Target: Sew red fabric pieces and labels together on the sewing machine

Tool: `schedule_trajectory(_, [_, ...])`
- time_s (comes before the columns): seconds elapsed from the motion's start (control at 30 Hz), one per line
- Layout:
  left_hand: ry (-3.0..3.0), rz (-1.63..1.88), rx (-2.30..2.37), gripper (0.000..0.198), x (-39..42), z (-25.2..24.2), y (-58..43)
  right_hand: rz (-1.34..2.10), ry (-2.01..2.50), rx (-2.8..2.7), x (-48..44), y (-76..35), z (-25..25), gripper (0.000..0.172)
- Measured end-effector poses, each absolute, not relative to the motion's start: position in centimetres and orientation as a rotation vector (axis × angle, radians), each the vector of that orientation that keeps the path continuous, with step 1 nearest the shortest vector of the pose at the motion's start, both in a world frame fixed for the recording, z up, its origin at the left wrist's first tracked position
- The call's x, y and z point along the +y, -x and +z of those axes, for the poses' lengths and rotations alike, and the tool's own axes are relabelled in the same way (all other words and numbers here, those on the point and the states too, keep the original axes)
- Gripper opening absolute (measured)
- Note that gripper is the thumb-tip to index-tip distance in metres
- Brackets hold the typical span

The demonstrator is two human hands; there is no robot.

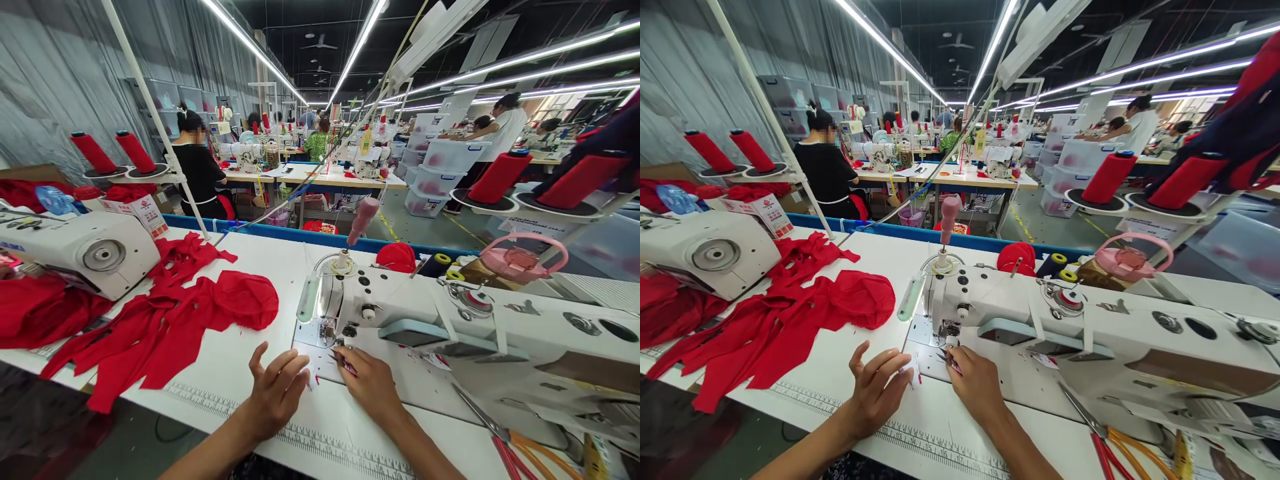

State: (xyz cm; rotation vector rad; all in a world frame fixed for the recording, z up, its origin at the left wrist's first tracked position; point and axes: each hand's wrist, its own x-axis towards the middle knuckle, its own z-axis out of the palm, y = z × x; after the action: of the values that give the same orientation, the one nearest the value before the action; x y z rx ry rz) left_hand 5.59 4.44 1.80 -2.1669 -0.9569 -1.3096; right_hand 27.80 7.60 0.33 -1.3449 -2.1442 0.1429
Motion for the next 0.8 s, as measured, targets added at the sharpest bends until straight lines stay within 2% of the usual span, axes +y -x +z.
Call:
schedule_trajectory(0.2, [2.178, -1.309, -0.968, 0.017, 4.5, 1.4, -5.5, 0.180, 1.329, -2.124, 7.6, -27.7, 0.2, 0.028])
schedule_trajectory(0.3, [2.224, -1.426, -1.030, 0.018, 4.5, 1.7, -5.8, 0.233, 1.310, -2.108, 7.6, -27.9, 0.2, 0.029])
schedule_trajectory(0.37, [2.445, -1.670, -1.321, 0.015, 4.7, 2.1, -6.0, 0.287, 1.290, -2.091, 7.6, -27.9, 0.3, 0.030])
schedule_trajectory(0.43, [2.689, -1.952, -1.803, 0.013, 4.9, 2.7, -6.1, 0.362, 1.263, -2.068, 7.5, -27.8, 0.5, 0.030])
schedule_trajectory(0.53, [2.844, -2.184, -2.393, 0.028, 5.2, 3.4, -6.4, 0.520, 1.222, -2.018, 7.3, -27.4, 0.9, 0.028])
schedule_trajectory(0.67, [2.901, -2.309, -2.616, 0.043, 5.1, 3.9, -7.0, 0.769, 1.206, -1.934, 6.9, -26.8, 1.7, 0.033])
schedule_trajectory(0.8, [2.935, -2.342, -2.692, 0.048, 4.8, 3.9, -7.4, 1.002, 1.191, -1.876, 6.6, -26.7, 2.4, 0.041])
